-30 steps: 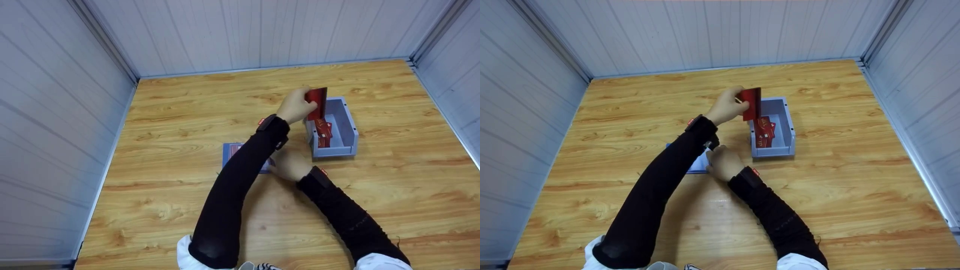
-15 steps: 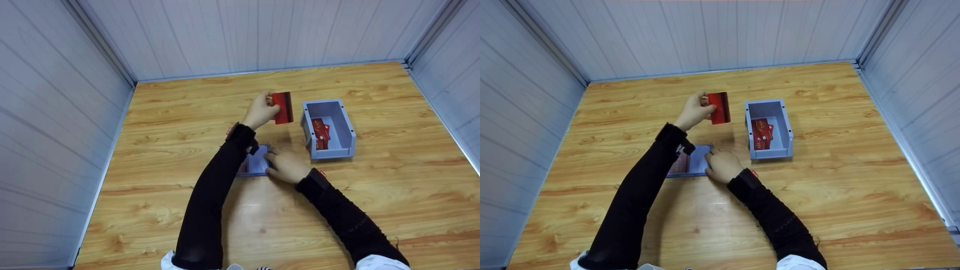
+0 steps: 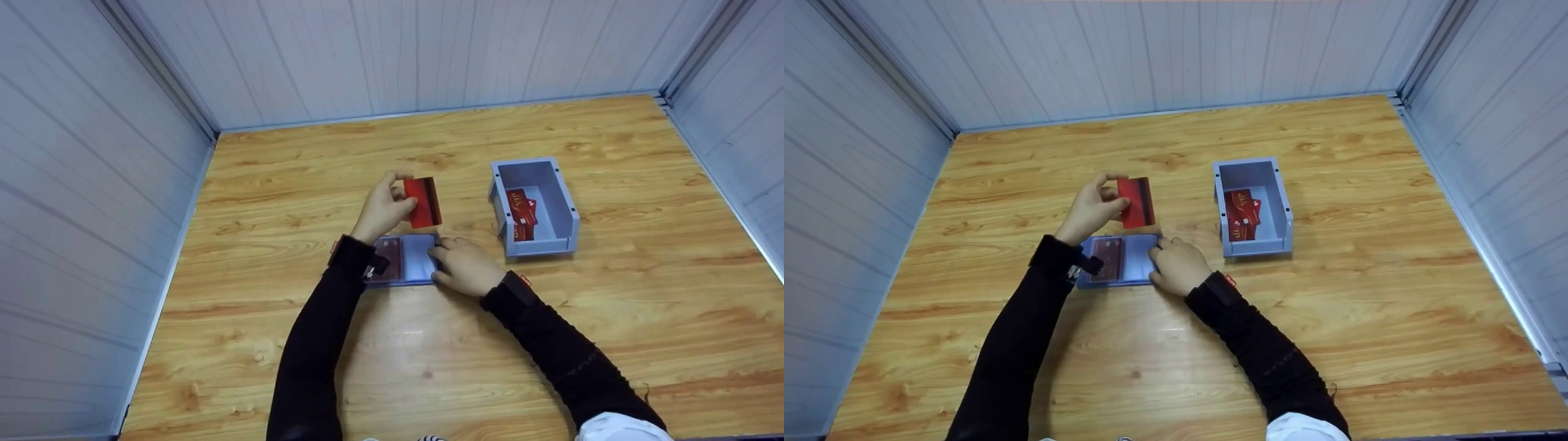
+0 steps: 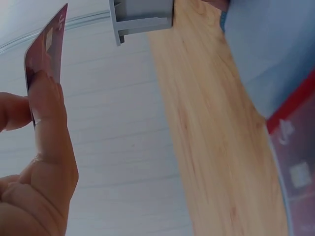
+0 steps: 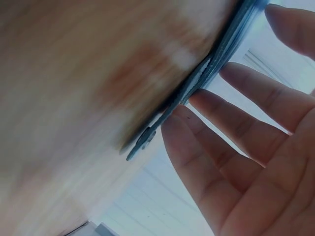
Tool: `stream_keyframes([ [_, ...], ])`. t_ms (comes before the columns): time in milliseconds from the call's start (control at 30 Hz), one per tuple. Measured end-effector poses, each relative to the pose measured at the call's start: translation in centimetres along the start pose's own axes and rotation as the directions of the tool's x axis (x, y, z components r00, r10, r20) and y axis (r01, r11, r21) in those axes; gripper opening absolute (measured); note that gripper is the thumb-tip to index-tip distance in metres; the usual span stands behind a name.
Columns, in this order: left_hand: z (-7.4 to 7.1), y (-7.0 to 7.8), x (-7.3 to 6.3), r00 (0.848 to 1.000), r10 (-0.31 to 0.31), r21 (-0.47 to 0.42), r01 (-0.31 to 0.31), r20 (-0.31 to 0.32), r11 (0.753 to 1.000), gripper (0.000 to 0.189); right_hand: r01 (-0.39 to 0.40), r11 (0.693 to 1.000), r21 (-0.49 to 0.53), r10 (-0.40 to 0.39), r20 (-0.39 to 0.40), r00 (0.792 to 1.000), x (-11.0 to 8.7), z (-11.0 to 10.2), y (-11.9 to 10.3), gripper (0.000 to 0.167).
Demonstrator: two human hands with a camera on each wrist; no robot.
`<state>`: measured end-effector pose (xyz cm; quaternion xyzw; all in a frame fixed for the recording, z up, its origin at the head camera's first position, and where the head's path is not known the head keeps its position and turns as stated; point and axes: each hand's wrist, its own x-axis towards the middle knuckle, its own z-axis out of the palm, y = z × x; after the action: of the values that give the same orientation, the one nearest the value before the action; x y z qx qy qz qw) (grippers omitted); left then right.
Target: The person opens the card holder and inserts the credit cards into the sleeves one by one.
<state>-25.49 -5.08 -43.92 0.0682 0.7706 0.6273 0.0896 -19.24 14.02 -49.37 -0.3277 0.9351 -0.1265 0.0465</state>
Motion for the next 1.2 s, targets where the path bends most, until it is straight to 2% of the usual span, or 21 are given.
stream_keyframes([
  [267, -2.1, -2.4, -2.6, 1.000, 0.000, 0.052, 0.001, -0.014, 0.999, 0.046, -0.028, 0.999, 0.017, 0.027, 0.040, 0.999, 0.1, 0.0, -0.2, 0.050],
  [433, -2.9, -3.4, -3.7, 0.999, -0.041, 0.088, 0.043, -0.027, 0.995, 0.046, -0.017, 1.000, 0.006, 0.016, 0.037, 0.999, 0.1, -0.1, -0.1, 0.051],
  [667, -3.5, -4.4, -4.4, 0.996, -0.087, 0.083, 0.086, 0.010, 0.993, 0.042, -0.033, 0.998, 0.044, 0.030, 0.047, 0.998, -0.1, -0.2, 0.3, 0.051],
  [900, -3.8, -5.4, -4.8, 0.991, -0.131, 0.116, 0.129, 0.007, 0.985, 0.041, -0.043, 0.998, 0.053, 0.040, 0.050, 0.998, -0.2, -0.3, 0.6, 0.052],
  [1000, -3.7, -5.7, -4.8, 0.991, -0.131, 0.128, 0.132, -0.017, 0.983, 0.043, -0.042, 0.998, 0.052, 0.040, 0.047, 0.998, -0.2, -0.3, 0.5, 0.052],
  [1200, -3.3, -6.1, -4.5, 0.987, -0.103, 0.147, 0.120, -0.121, 0.982, 0.044, -0.048, 0.998, 0.031, 0.046, 0.050, 0.998, -0.1, -0.2, 0.5, 0.052],
])
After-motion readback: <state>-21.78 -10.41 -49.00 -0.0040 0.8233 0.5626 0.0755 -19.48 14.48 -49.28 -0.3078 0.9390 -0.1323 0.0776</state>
